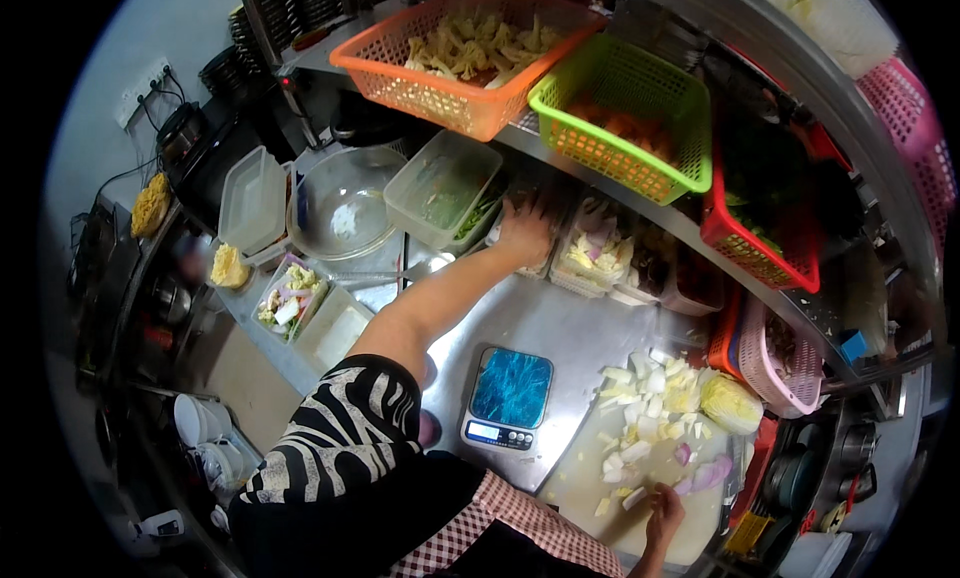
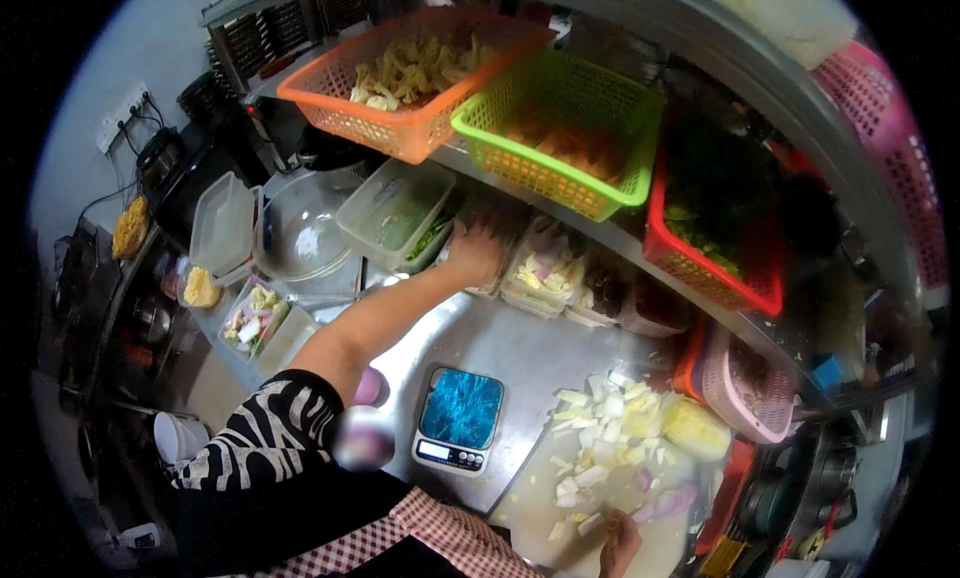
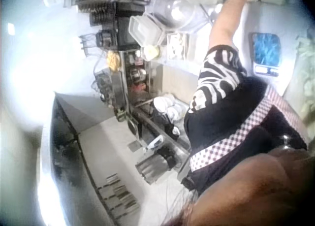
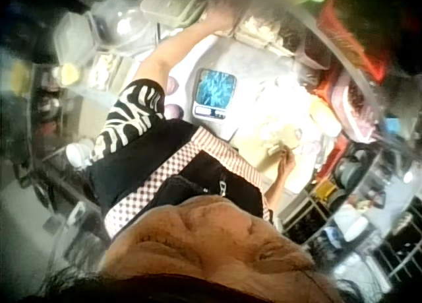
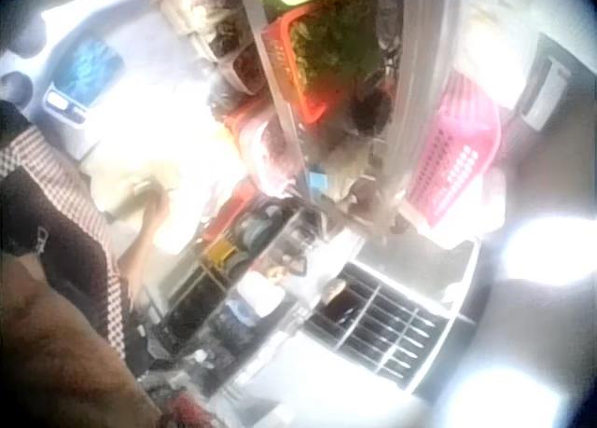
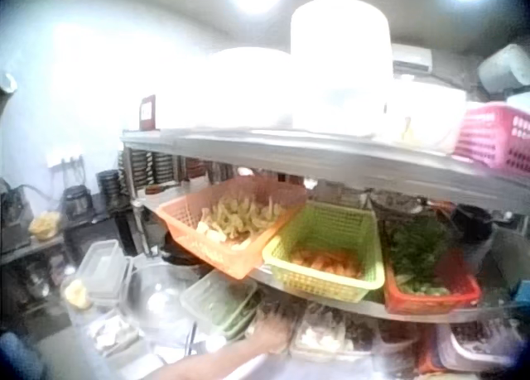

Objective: The person assembles salads by hand in a commercial kitchen setting. They repeatedly pick various pre-cut vegetables and ingredients from baskets and containers, place them into a plastic container on a digital scale, and then move the filled container aside to start the next one.

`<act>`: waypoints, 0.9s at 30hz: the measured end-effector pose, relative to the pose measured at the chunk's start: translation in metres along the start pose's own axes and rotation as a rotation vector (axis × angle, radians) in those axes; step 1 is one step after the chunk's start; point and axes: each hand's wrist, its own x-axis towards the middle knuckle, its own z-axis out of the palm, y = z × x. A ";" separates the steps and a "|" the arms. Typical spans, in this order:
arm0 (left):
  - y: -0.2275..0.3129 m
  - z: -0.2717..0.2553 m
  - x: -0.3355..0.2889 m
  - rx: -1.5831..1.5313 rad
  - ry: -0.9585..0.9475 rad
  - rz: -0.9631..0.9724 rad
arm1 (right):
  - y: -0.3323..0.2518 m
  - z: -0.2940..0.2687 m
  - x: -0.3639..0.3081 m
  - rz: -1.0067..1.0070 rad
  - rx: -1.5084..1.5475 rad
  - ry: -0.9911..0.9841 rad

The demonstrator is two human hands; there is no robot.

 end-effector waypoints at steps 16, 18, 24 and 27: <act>-0.025 -0.042 -0.111 -0.805 0.374 -0.323 | -0.239 0.169 0.114 -0.860 -0.296 -0.269; -0.022 -0.036 -0.138 -0.796 0.441 -0.375 | -0.303 0.234 0.134 -1.057 -0.416 -0.296; -0.026 -0.062 -0.192 -0.948 0.428 -0.367 | -0.354 0.378 0.221 -1.311 -0.882 -0.183; -0.037 -0.055 -0.203 -0.894 0.422 -0.421 | -0.352 0.402 0.232 -1.358 -1.098 -0.218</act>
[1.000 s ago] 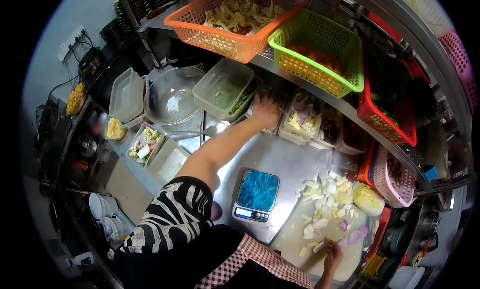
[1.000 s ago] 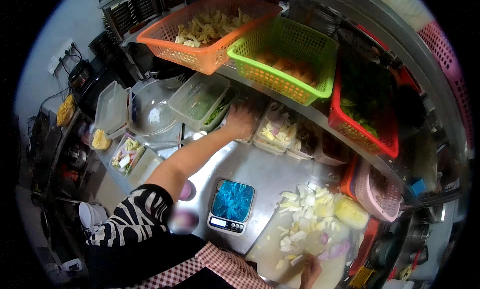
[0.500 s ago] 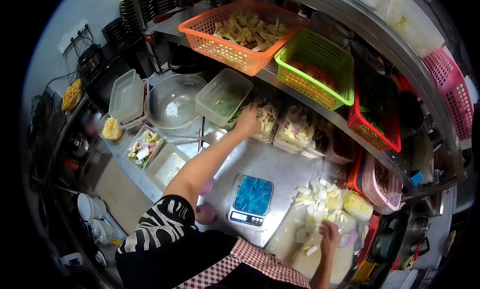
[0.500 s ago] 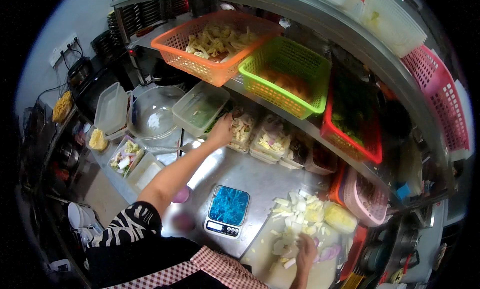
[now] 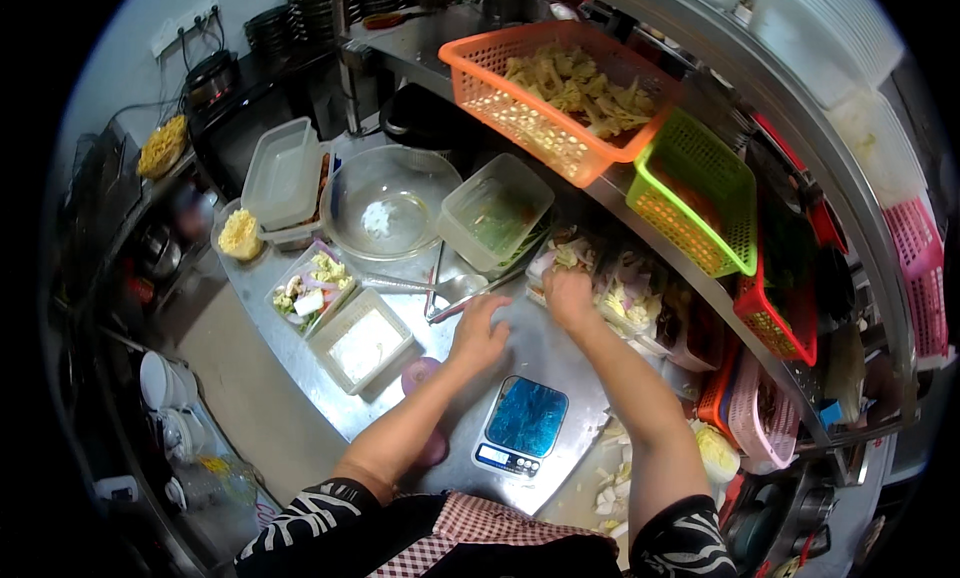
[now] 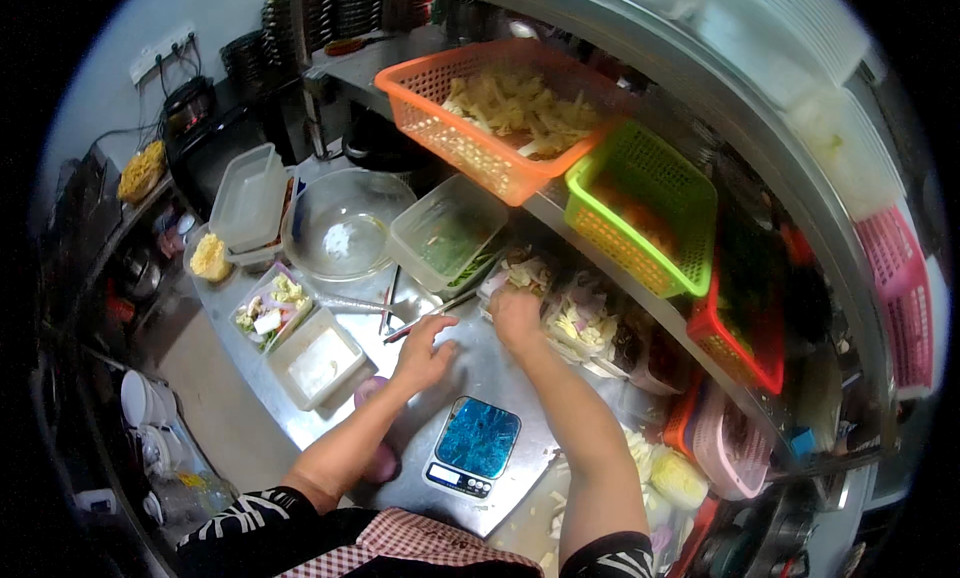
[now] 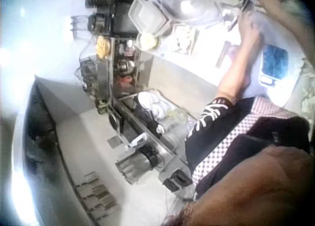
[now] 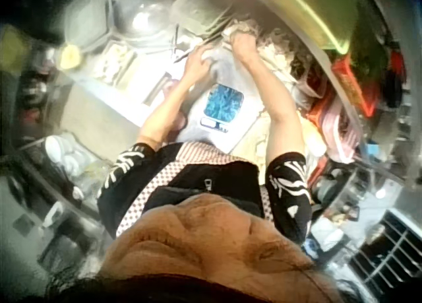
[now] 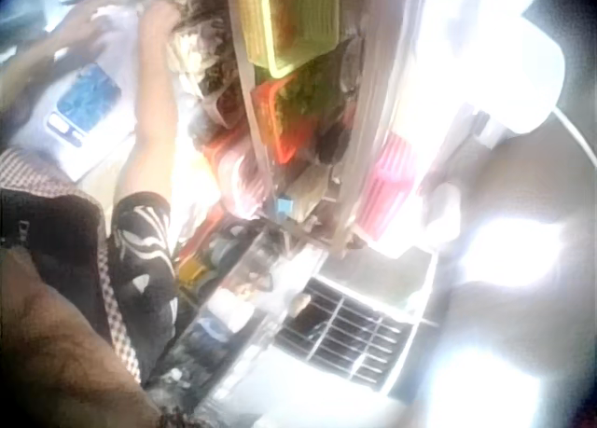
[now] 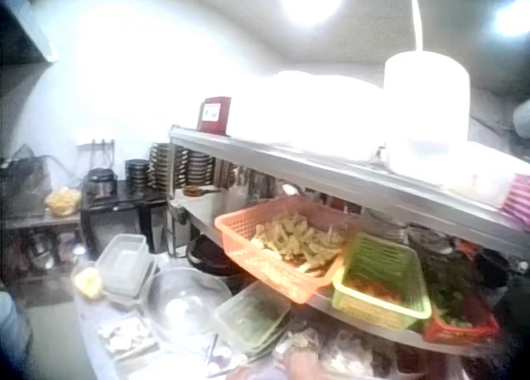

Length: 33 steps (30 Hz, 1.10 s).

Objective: The person assembles salads by hand in a commercial kitchen setting. They repeatedly pick various pre-cut vegetables and ingredients from baskets and containers, place them into a plastic container on a digital scale, and then move the filled container aside to start the next one.

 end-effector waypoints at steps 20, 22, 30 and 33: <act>-0.009 0.151 0.139 0.489 -0.255 0.035 | 0.103 -0.069 -0.002 0.118 0.366 0.178; 0.023 0.134 0.150 0.412 -0.352 -0.128 | 0.105 -0.067 -0.007 0.148 0.394 0.172; 0.003 0.141 0.169 0.480 -0.471 -0.047 | 0.111 -0.053 0.001 0.295 0.672 0.133; -0.018 0.180 0.152 0.499 -0.343 0.064 | 0.096 -0.079 0.009 0.251 0.523 0.119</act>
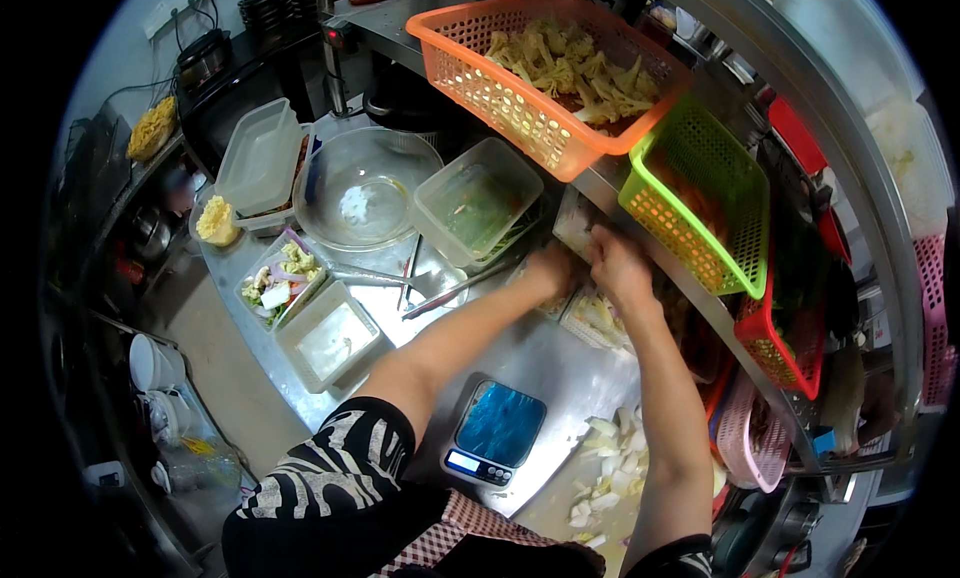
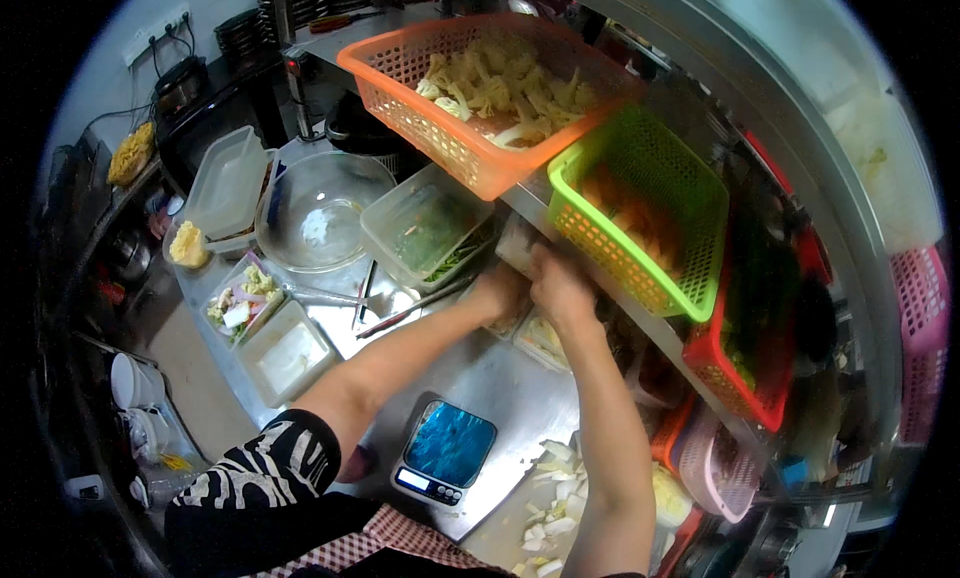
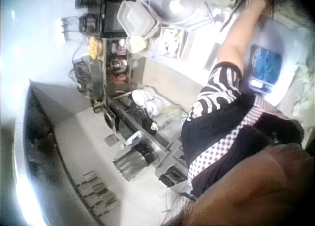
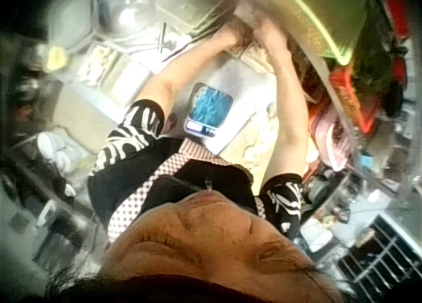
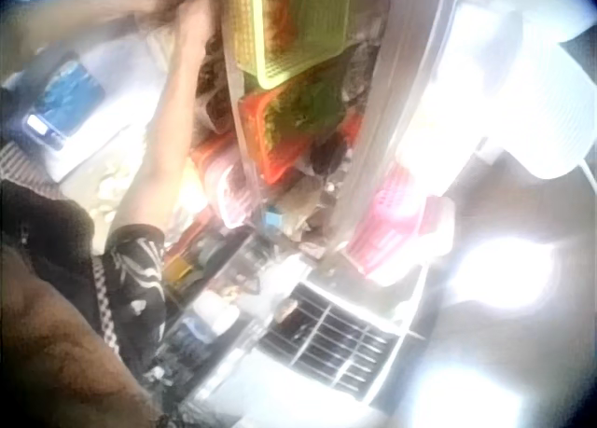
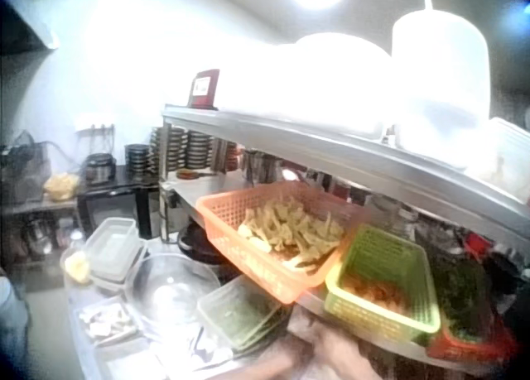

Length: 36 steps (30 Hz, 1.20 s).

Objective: The person assembles salads by hand in a commercial kitchen setting. They repeatedly pick various pre-cut vegetables and ingredients from baskets and containers, place them into a plastic container on a digital scale, and then move the filled container aside to start the next one.

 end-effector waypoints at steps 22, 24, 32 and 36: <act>-0.043 -0.073 -0.118 -1.180 0.331 -0.490 | -0.034 0.081 -0.040 -0.064 -0.249 -0.076; -0.051 -0.072 -0.122 -1.092 0.389 -0.448 | -0.035 0.097 -0.048 -0.024 -0.307 -0.165; -0.045 -0.089 -0.115 -1.020 0.341 -0.311 | -0.054 0.060 -0.088 -0.062 -0.176 -0.036; -0.024 -0.094 -0.101 -0.848 0.410 -0.192 | -0.053 0.034 -0.161 -0.007 0.185 -0.109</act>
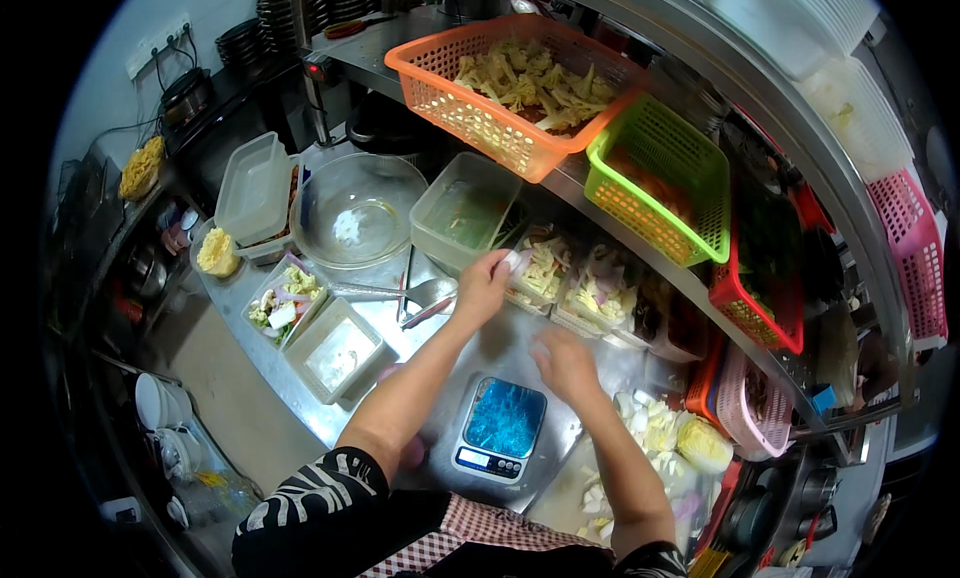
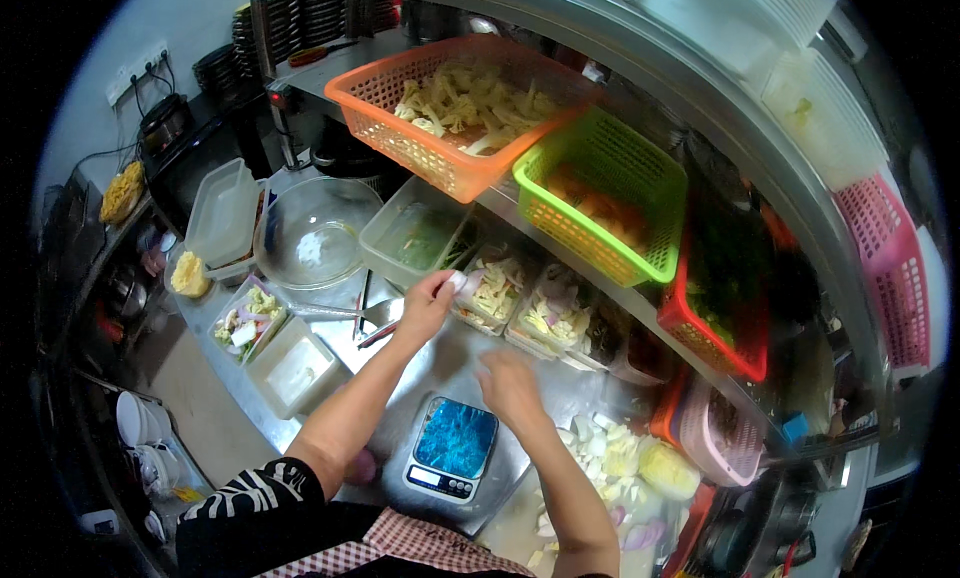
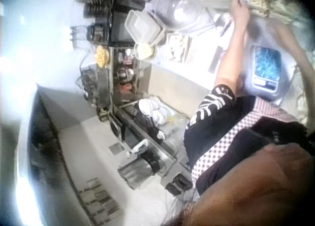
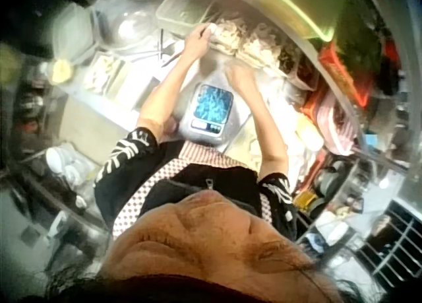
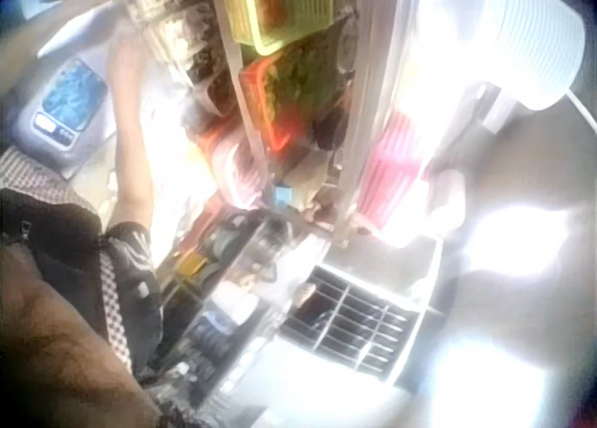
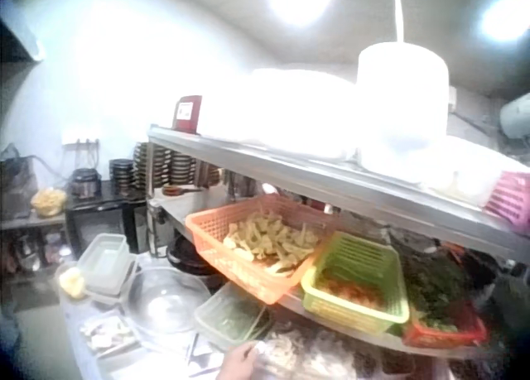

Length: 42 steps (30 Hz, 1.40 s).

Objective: The person assembles salads by hand in a commercial kitchen setting. They repeatedly pick various pre-cut vegetables and ingredients from baskets and containers, place them into a plastic container on a digital scale, and then move the filled container aside to start the next one.

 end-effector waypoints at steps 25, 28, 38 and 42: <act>-0.082 0.007 -0.005 0.263 0.014 -0.243 | 0.026 -0.010 -0.165 0.278 0.203 0.164; -0.095 0.011 -0.007 -0.022 0.083 -0.335 | 0.013 -0.019 -0.054 0.057 0.049 0.273; -0.088 0.021 -0.015 -0.356 0.102 -0.338 | 0.027 0.035 0.129 -0.018 -0.438 -0.047; -0.096 0.023 -0.008 0.038 -0.008 -0.225 | 0.030 0.028 0.127 -0.025 -0.450 -0.096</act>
